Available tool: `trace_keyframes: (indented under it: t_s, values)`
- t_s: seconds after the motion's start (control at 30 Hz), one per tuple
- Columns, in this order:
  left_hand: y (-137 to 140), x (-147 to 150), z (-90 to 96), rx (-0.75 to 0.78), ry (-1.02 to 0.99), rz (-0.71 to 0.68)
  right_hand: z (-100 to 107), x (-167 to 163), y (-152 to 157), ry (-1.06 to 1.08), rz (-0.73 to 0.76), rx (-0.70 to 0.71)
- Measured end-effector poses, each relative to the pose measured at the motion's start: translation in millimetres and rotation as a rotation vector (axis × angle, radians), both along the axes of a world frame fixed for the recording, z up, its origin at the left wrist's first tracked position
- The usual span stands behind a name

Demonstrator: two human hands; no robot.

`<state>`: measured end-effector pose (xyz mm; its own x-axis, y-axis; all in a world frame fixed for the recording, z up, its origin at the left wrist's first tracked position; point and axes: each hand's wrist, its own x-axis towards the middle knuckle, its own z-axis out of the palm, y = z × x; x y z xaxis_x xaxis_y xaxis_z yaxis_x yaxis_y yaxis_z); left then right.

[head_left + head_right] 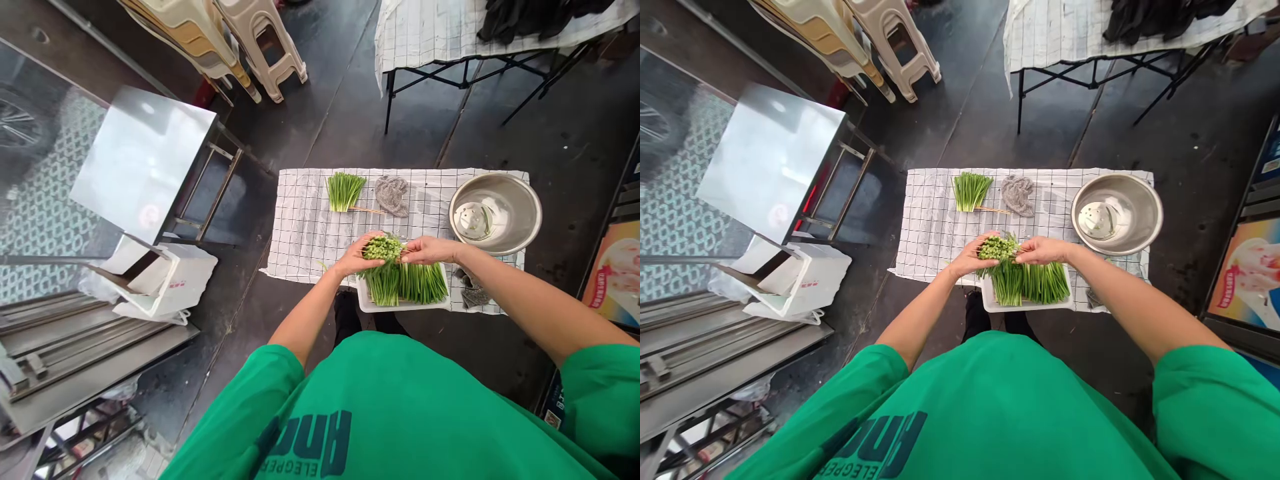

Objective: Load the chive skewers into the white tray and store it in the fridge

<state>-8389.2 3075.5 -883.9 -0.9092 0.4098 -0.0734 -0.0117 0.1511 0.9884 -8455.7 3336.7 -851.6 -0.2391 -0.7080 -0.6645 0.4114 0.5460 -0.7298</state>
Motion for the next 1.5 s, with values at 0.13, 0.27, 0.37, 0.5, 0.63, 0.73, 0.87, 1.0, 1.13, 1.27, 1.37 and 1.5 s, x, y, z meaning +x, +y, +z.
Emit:
trace_keyframes:
  t_s: [0.13, 0.27, 0.37, 0.5, 0.63, 0.73, 0.87, 1.0, 1.13, 1.27, 1.37, 1.5]
  values:
    - [1.6, 10.0, -1.7, -0.331, 0.43, 0.044, 9.9, -2.9, 2.5, 0.431, 0.098, 0.048]
    - [1.7, 38.3, -14.7, -0.48, 0.643, 0.054, 8.8, 22.3, 8.8, 0.752, 0.197, 0.097]
    - [-1.9, 54.6, -21.9, -0.53, 0.776, -0.003, 1.8, 44.7, 15.7, 0.924, 0.237, 0.02]
    - [-3.8, 67.3, -35.8, -0.537, 0.917, -0.104, -20.1, 66.9, 26.1, 1.088, 0.267, -0.063]
    - [1.9, 86.4, -62.6, -0.593, 0.987, -0.2, -49.7, 98.8, 37.9, 1.275, 0.287, -0.096]
    - [6.7, 106.5, -81.3, -0.586, 0.955, -0.351, -67.4, 134.2, 45.3, 1.408, 0.264, -0.068]
    - [5.9, 124.0, -97.2, -0.49, 1.007, -0.446, -87.1, 178.4, 45.9, 1.523, 0.222, 0.003]
    - [-2.2, 122.7, -106.4, -0.493, 1.145, -0.403, -107.2, 207.4, 33.7, 1.568, 0.201, 0.183]
    - [-5.8, 115.6, -110.2, -0.537, 1.184, -0.448, -118.5, 228.9, 20.9, 1.56, 0.177, 0.366]
    - [-2.6, 112.0, -107.0, -0.523, 1.16, -0.594, -121.6, 247.6, 19.8, 1.543, 0.093, 0.439]
    - [0.6, 108.9, -103.6, -0.486, 1.129, -0.658, -129.4, 254.8, 23.1, 1.551, 0.026, 0.466]
    - [2.5, 102.7, -106.1, -0.478, 1.064, -0.722, -149.1, 255.5, 21.6, 1.463, -0.01, 0.535]
